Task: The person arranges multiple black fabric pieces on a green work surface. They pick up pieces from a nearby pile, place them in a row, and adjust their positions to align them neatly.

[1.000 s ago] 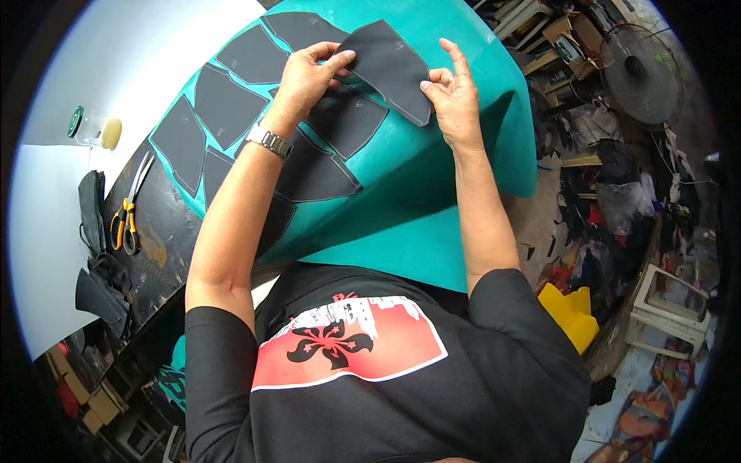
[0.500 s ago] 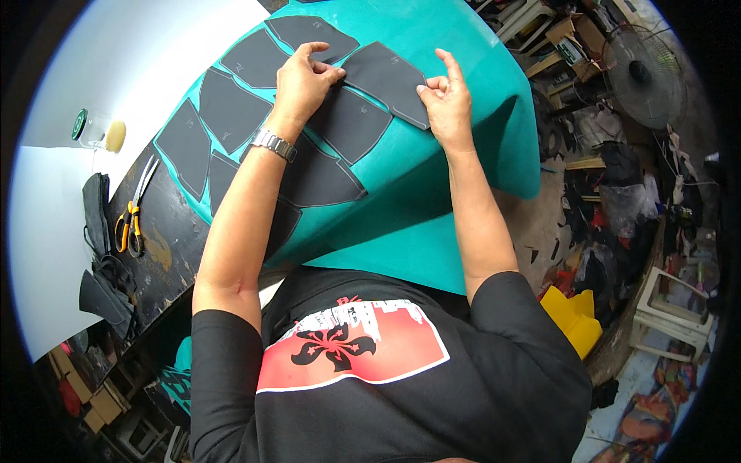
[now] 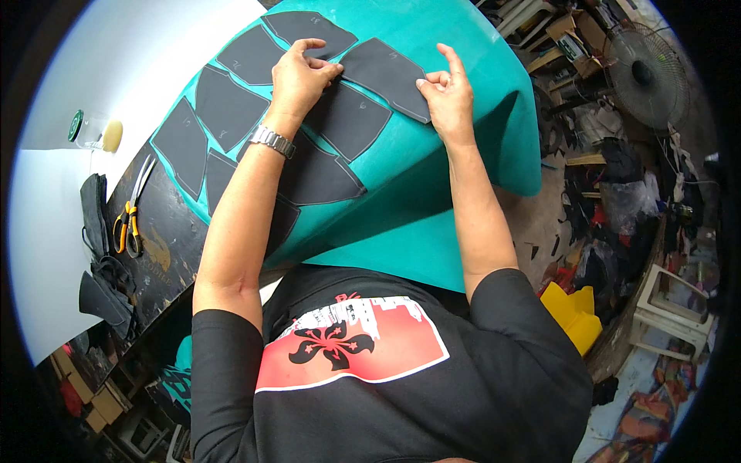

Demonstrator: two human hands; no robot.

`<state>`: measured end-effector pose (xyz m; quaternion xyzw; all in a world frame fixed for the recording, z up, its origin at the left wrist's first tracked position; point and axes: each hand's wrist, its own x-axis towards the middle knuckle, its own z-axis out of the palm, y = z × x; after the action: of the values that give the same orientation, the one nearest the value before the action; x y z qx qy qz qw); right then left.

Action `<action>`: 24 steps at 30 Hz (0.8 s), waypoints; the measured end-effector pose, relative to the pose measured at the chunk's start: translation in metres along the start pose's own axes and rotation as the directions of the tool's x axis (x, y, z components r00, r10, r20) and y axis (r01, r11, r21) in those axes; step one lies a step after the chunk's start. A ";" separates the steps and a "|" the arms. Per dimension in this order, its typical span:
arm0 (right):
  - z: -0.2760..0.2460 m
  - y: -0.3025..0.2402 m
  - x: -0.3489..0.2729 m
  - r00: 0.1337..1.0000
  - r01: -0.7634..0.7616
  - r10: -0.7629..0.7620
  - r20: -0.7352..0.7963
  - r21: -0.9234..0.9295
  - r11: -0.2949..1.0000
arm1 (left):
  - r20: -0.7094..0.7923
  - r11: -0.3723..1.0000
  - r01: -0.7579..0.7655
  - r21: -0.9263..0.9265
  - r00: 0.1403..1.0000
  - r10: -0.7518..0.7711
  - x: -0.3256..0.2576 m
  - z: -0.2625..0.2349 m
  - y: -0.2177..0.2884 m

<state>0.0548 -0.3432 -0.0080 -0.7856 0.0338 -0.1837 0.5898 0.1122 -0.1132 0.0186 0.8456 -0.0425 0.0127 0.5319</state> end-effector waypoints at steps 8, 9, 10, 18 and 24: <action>0.001 -0.007 -0.003 1.000 0.014 -0.014 -0.002 -0.044 0.999 | 0.024 0.999 -0.022 0.050 0.999 0.021 0.003 0.002 -0.004; 0.002 -0.008 -0.004 1.000 0.005 -0.005 0.002 -0.032 0.999 | 0.016 0.997 -0.039 0.064 0.999 0.038 0.003 0.003 -0.006; 0.002 -0.009 -0.005 1.000 0.006 -0.006 -0.004 -0.048 0.999 | 0.005 0.995 -0.065 0.076 0.998 0.065 0.004 0.003 -0.007; 0.007 -0.016 -0.007 0.999 0.025 -0.030 -0.017 -0.256 0.966 | 0.016 0.944 -0.152 0.292 0.988 0.154 -0.001 0.005 0.000; 0.005 -0.033 -0.008 0.975 0.196 -0.203 0.091 -0.784 0.589 | -0.016 0.673 -0.305 0.673 0.905 0.426 -0.013 0.014 0.013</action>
<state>0.0436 -0.3261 0.0198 -0.9624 0.0252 -0.2179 0.1601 0.0979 -0.1301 0.0231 0.9470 -0.1584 0.2059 0.1891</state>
